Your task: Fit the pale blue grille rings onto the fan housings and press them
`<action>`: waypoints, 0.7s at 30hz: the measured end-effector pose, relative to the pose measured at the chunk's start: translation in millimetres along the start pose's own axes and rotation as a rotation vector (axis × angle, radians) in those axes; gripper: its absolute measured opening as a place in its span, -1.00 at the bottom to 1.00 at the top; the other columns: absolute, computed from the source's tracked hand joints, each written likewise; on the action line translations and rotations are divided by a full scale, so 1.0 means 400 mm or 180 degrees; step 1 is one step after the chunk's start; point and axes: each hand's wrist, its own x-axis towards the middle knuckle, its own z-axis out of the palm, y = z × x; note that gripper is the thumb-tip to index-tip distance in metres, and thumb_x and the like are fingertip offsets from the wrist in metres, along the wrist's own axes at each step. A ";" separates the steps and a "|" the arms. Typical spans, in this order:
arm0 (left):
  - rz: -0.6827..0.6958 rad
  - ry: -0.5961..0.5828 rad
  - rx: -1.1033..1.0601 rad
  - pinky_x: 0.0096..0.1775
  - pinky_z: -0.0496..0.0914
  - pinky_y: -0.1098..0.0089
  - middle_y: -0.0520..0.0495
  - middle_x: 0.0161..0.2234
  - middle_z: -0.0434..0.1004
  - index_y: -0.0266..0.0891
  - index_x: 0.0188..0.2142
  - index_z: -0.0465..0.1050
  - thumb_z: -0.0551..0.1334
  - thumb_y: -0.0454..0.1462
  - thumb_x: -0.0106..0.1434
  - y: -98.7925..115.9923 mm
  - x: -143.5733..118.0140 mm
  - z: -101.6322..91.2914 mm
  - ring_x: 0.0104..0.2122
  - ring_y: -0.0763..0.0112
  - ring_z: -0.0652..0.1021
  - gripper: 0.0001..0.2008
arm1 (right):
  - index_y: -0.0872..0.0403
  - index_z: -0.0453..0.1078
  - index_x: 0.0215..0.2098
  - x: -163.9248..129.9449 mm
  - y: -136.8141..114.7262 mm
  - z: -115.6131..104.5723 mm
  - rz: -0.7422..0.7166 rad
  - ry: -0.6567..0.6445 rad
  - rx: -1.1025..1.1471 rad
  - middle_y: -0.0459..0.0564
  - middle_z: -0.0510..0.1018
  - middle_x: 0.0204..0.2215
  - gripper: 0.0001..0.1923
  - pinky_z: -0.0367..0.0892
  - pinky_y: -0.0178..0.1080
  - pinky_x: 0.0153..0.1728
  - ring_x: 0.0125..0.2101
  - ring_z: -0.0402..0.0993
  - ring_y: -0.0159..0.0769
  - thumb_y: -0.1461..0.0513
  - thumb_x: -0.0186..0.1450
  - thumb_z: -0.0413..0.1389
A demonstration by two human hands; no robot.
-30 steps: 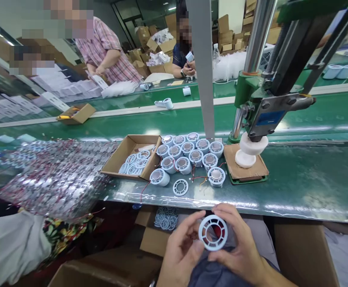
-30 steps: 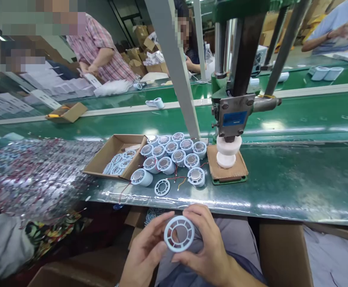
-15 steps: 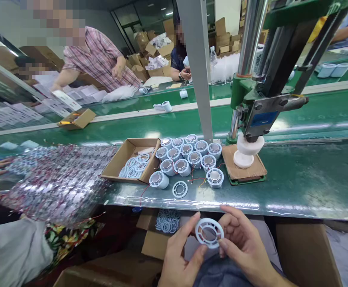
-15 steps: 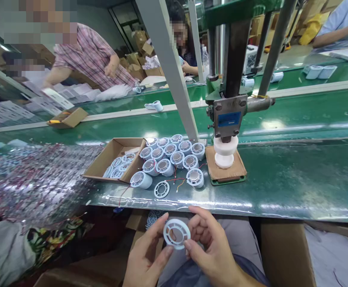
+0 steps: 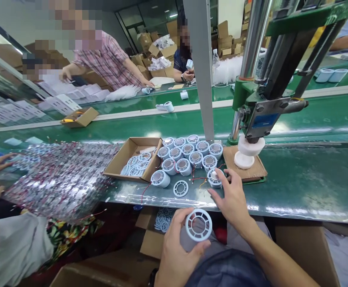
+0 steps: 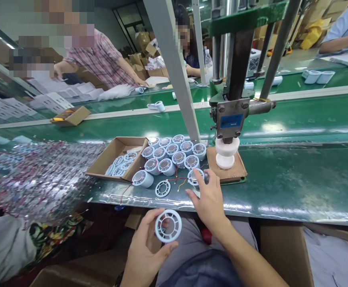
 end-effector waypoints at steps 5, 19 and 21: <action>0.0019 0.0109 -0.0065 -0.02 0.53 0.24 -0.14 0.03 0.46 -0.11 0.14 0.32 0.39 -0.10 0.24 0.020 0.007 -0.007 -0.03 0.16 0.59 -0.47 | -0.01 0.50 0.00 0.003 0.003 0.023 -0.0277 0.0066 -0.0277 0.18 0.35 0.03 -0.75 0.45 0.08 -0.08 -0.05 0.36 0.01 0.26 0.41 0.07; 0.0396 0.0120 0.0291 -0.04 0.54 0.26 -0.11 0.01 0.48 -0.05 0.12 0.31 0.37 -0.07 0.24 0.034 0.029 -0.011 -0.05 0.20 0.58 -0.49 | 0.03 0.36 -0.05 -0.042 0.054 -0.049 -0.0189 -0.0082 0.0254 0.19 0.50 0.06 -0.77 0.45 0.05 0.02 0.07 0.46 0.01 0.19 0.34 0.17; 0.0461 0.0120 0.0363 -0.04 0.54 0.26 -0.13 0.00 0.49 -0.07 0.12 0.32 0.37 -0.05 0.25 0.040 0.034 -0.012 -0.05 0.19 0.58 -0.50 | 0.03 0.33 0.06 -0.048 0.063 -0.049 -0.0158 -0.0093 0.0304 0.19 0.51 0.05 -0.66 0.47 0.03 0.04 0.07 0.48 -0.01 0.19 0.33 0.18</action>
